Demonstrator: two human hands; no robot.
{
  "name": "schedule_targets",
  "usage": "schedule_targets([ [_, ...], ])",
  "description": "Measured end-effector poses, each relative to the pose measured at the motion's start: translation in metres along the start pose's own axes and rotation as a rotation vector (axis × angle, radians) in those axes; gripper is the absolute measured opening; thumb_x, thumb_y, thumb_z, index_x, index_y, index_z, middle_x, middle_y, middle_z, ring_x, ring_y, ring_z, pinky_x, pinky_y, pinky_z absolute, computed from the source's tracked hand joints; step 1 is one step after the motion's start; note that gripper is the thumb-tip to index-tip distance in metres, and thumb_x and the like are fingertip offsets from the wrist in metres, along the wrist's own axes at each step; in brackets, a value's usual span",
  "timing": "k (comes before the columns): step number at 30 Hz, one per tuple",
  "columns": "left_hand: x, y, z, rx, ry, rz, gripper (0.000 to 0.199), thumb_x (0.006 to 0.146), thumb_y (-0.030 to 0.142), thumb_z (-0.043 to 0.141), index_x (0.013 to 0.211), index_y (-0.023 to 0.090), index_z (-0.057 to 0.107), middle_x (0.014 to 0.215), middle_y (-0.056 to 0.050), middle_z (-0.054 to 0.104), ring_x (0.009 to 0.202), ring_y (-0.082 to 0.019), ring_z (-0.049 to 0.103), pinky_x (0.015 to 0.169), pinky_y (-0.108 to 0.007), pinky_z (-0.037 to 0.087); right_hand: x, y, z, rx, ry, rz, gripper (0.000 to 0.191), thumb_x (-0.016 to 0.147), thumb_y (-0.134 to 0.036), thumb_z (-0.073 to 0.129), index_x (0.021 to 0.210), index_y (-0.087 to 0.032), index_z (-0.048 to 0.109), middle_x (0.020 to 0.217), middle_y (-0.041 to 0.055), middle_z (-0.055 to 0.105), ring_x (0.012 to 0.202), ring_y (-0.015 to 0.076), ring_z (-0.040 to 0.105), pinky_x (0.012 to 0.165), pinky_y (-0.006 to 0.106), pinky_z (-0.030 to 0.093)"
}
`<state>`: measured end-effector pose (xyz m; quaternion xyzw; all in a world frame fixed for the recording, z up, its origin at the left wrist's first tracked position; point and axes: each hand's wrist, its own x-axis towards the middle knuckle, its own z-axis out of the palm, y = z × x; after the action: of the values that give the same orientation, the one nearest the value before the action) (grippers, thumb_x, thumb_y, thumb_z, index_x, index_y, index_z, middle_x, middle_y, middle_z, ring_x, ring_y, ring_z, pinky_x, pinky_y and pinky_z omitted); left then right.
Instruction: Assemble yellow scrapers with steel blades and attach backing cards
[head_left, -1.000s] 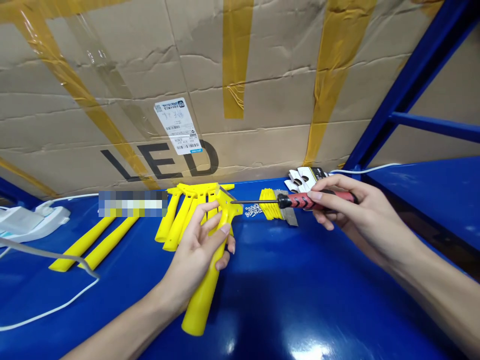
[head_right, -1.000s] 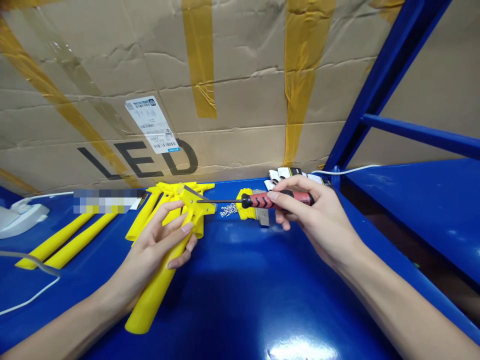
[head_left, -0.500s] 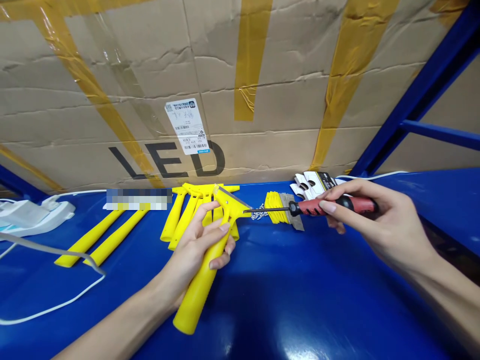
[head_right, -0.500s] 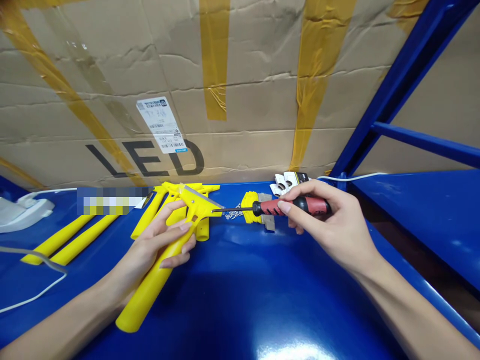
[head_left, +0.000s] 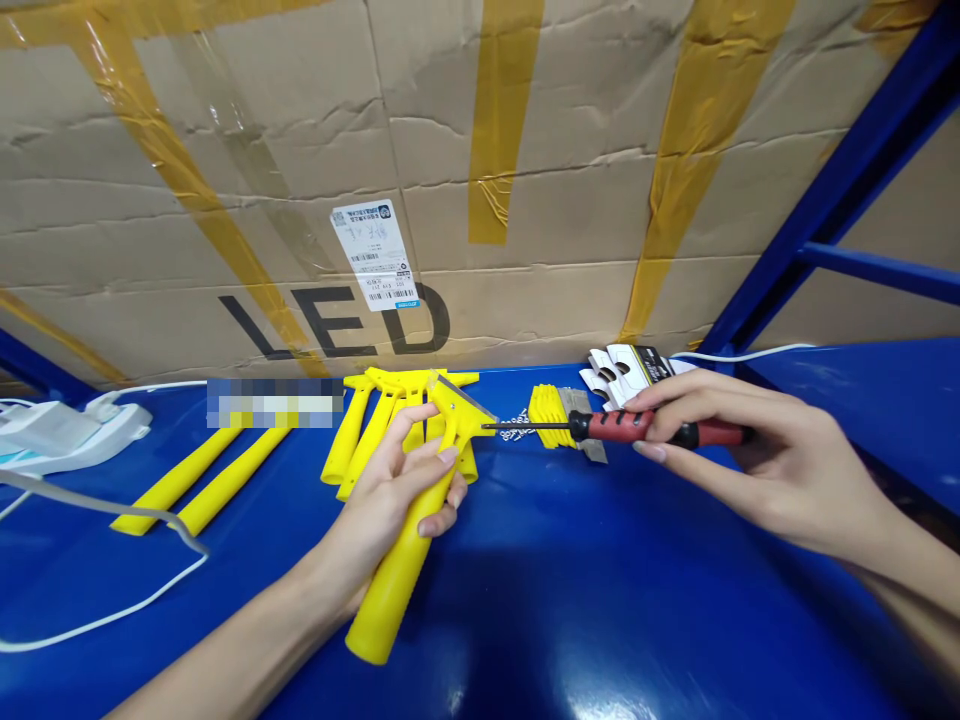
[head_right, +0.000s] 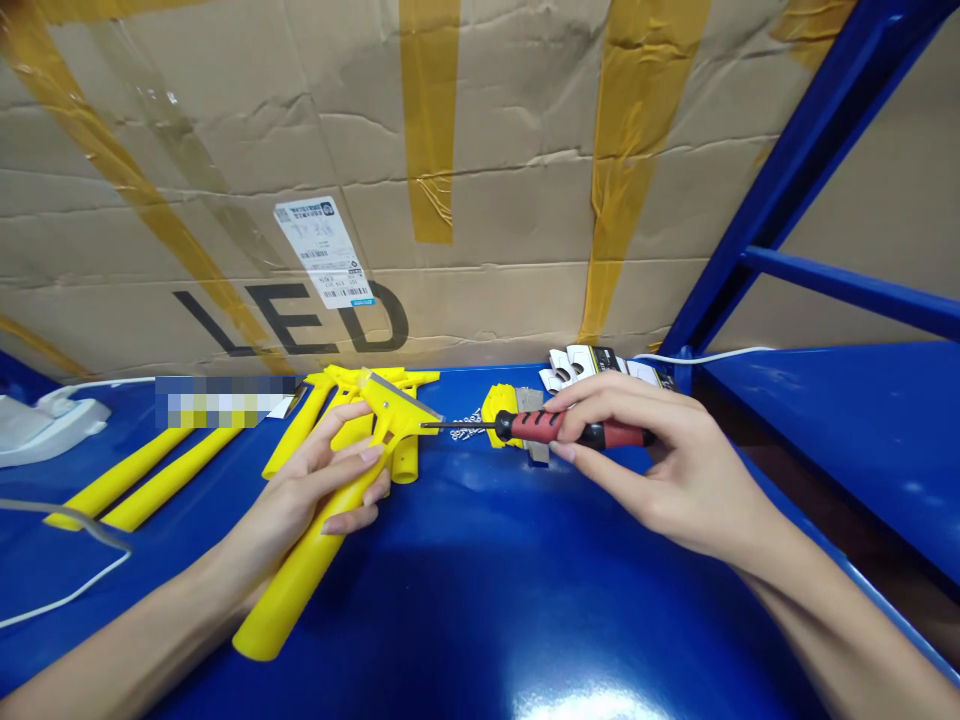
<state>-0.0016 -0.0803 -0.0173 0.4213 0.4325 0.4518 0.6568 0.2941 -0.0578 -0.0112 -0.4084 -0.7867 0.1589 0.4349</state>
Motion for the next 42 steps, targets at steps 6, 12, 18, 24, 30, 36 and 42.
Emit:
schedule_targets([
  [6, -0.001, -0.002, 0.002, 0.103, -0.039, 0.152, 0.033, 0.091, 0.028, 0.067, 0.116, 0.026, 0.045, 0.066, 0.005, 0.057, 0.046, -0.005, 0.044, 0.041, -0.013, 0.03, 0.001, -0.002, 0.015, 0.242, 0.033, 0.429, 0.028, 0.089, -0.049, 0.067, 0.09, -0.021, 0.064, 0.045, -0.0064, 0.051, 0.035, 0.0091, 0.046, 0.035, 0.021, 0.037],
  [12, 0.001, 0.001, 0.003, 0.054, 0.038, 0.141, 0.041, 0.091, 0.027, 0.066, 0.123, 0.026, 0.04, 0.062, 0.003, 0.061, 0.04, -0.004, 0.041, 0.043, -0.014, 0.03, 0.008, 0.007, 0.015, 0.638, 0.008, 0.779, 0.034, 0.08, -0.047, 0.077, 0.096, -0.018, 0.074, 0.082, 0.0075, 0.075, 0.05, 0.0125, 0.062, 0.041, 0.024, 0.053],
  [18, 0.008, 0.007, -0.004, -0.045, 0.118, 0.116, 0.058, 0.086, 0.024, 0.069, 0.134, 0.026, 0.037, 0.065, 0.003, 0.062, 0.04, -0.005, 0.045, 0.048, -0.017, 0.035, 0.004, 0.001, 0.007, 0.835, -0.259, 0.81, 0.043, 0.078, -0.041, 0.08, 0.116, -0.022, 0.071, 0.104, 0.01, 0.077, 0.088, 0.0236, 0.075, 0.076, 0.033, 0.064],
  [24, 0.007, 0.01, -0.01, -0.089, 0.136, 0.137, 0.059, 0.082, 0.023, 0.072, 0.132, 0.025, 0.041, 0.067, 0.003, 0.06, 0.039, -0.004, 0.044, 0.045, -0.016, 0.033, -0.001, 0.016, -0.004, 0.377, -0.508, 0.541, 0.044, 0.082, -0.041, 0.077, 0.122, -0.025, 0.07, 0.111, 0.009, 0.077, 0.1, 0.0255, 0.073, 0.08, 0.034, 0.06],
  [30, 0.006, 0.008, -0.009, -0.054, 0.088, 0.13, 0.051, 0.086, 0.024, 0.069, 0.128, 0.026, 0.04, 0.065, 0.001, 0.063, 0.04, -0.005, 0.046, 0.046, -0.015, 0.035, -0.004, 0.033, -0.012, -0.049, -0.519, 0.28, 0.027, 0.083, -0.036, 0.072, 0.11, -0.031, 0.078, 0.116, 0.0056, 0.076, 0.106, 0.0316, 0.07, 0.092, 0.049, 0.057],
  [36, 0.009, 0.005, -0.004, -0.015, 0.075, 0.128, 0.064, 0.084, 0.027, 0.072, 0.137, 0.024, 0.036, 0.064, 0.0, 0.066, 0.042, -0.008, 0.05, 0.047, -0.018, 0.039, -0.003, 0.026, -0.003, -0.127, -0.512, 0.177, 0.032, 0.082, -0.026, 0.07, 0.114, -0.03, 0.077, 0.113, 0.0059, 0.076, 0.101, 0.0286, 0.071, 0.088, 0.045, 0.057],
  [42, 0.011, 0.008, 0.017, 0.004, 0.128, 0.129, 0.06, 0.084, 0.025, 0.075, 0.131, 0.02, 0.038, 0.096, -0.012, 0.076, 0.063, -0.015, 0.069, 0.053, -0.021, 0.049, 0.0, 0.021, -0.001, -0.149, -0.501, 0.138, 0.034, 0.075, -0.027, 0.076, 0.109, -0.027, 0.077, 0.107, 0.0054, 0.077, 0.096, 0.027, 0.071, 0.086, 0.043, 0.056],
])
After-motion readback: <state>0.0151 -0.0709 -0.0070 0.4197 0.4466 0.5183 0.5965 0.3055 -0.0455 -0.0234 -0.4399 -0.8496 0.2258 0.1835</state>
